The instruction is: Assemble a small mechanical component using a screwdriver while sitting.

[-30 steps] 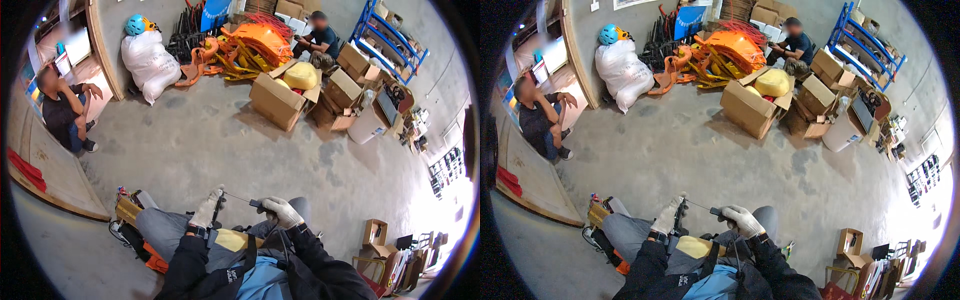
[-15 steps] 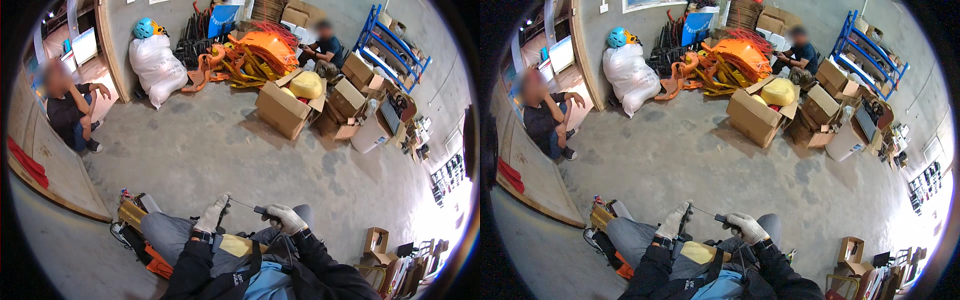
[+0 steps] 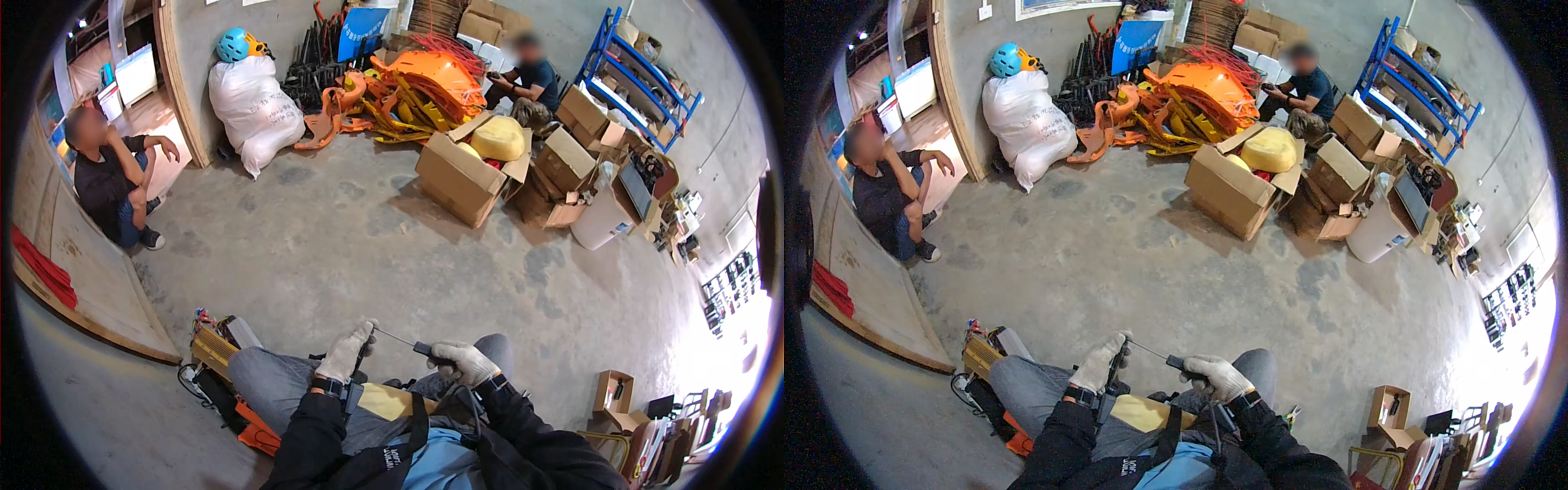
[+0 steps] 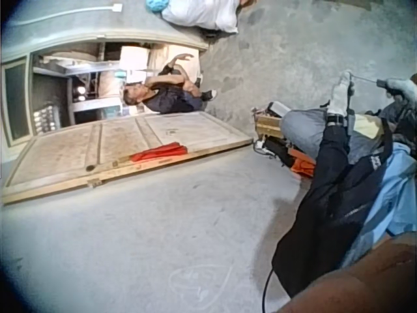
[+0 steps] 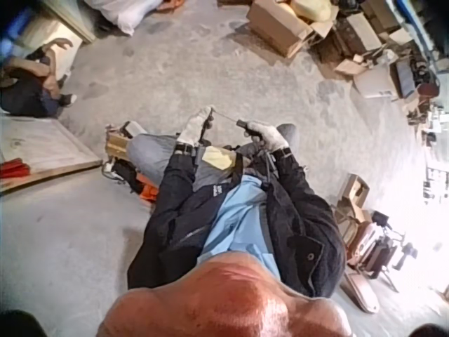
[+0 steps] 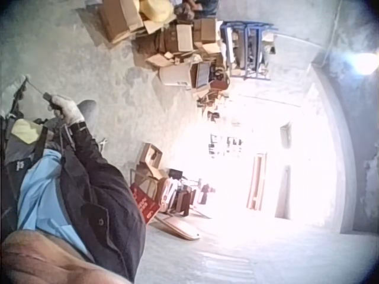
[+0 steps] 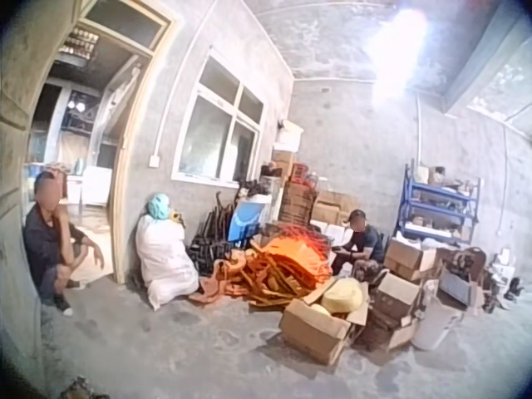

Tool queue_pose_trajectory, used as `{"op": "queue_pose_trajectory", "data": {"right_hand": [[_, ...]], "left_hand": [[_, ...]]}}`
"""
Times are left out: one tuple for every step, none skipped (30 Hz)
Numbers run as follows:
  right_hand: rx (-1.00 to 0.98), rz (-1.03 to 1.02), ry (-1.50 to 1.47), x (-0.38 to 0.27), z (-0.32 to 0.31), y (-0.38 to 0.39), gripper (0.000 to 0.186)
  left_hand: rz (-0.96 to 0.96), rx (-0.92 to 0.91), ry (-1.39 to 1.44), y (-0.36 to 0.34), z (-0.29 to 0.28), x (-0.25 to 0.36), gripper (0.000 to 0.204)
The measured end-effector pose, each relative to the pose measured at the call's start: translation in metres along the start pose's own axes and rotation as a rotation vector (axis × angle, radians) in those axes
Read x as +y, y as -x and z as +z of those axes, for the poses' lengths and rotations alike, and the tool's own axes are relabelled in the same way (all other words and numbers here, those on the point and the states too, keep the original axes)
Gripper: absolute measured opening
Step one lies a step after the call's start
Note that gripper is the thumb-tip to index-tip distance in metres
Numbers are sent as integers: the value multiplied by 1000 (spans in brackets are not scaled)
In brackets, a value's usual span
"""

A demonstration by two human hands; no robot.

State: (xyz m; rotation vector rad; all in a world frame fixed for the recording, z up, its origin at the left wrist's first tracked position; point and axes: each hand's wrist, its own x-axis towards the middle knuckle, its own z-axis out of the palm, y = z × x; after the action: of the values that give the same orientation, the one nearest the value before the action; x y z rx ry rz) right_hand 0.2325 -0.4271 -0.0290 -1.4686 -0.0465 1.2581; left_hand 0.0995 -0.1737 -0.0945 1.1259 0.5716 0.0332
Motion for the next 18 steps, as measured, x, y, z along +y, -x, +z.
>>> {"op": "queue_pose_trajectory", "data": {"right_hand": [[0, -2, 0, 0, 0, 0, 27], [12, 4, 17, 0, 1, 0, 28], [23, 10, 33, 0, 1, 0, 30], [25, 8, 32, 1, 0, -2, 30], [17, 8, 31, 2, -2, -4, 30], [8, 7, 30, 3, -3, -5, 31], [12, 5, 26, 5, -5, -5, 31], [25, 6, 29, 3, -1, -3, 31], [37, 6, 31, 2, 0, -1, 32], [38, 4, 28, 2, 1, -2, 32], [38, 4, 19, 4, 1, -2, 31], [37, 4, 9, 5, 1, -2, 31], [38, 3, 6, 6, 0, -1, 31], [18, 6, -16, 7, -1, -1, 30], [-1, 9, -37, 9, -2, 0, 30], [-1, 9, -40, 12, -4, -2, 30], [-6, 17, -44, 13, -6, -3, 28], [-10, 24, -48, 15, -7, -4, 26]], "left_hand": [[8, -9, 1, -3, -2, -4, 44], [8, -11, 0, -5, -4, -7, 44], [6, -21, 13, -8, -5, -10, 44], [5, -30, 24, -11, -7, -13, 44], [4, -35, 22, -9, -5, -10, 44], [-16, -33, 23, -6, -4, -7, 44], [-35, -32, 24, -5, -3, -4, 44], [-35, -34, 22, -5, -3, -5, 44], [-31, -32, 19, -5, -4, -7, 43], [-26, -31, 16, -6, -5, -8, 43], [-26, -33, 13, -6, -5, -9, 43], [-30, -34, 7, -6, -5, -9, 44], [-33, -35, 0, -7, -5, -9, 44], [-34, -36, -2, -6, -4, -8, 44], [-33, -29, -13, -4, -3, -7, 44], [-32, -22, -24, -3, -3, -7, 45], [-32, -22, -26, -4, -3, -7, 45], [-19, -30, -23, -6, -3, -8, 44]]}}
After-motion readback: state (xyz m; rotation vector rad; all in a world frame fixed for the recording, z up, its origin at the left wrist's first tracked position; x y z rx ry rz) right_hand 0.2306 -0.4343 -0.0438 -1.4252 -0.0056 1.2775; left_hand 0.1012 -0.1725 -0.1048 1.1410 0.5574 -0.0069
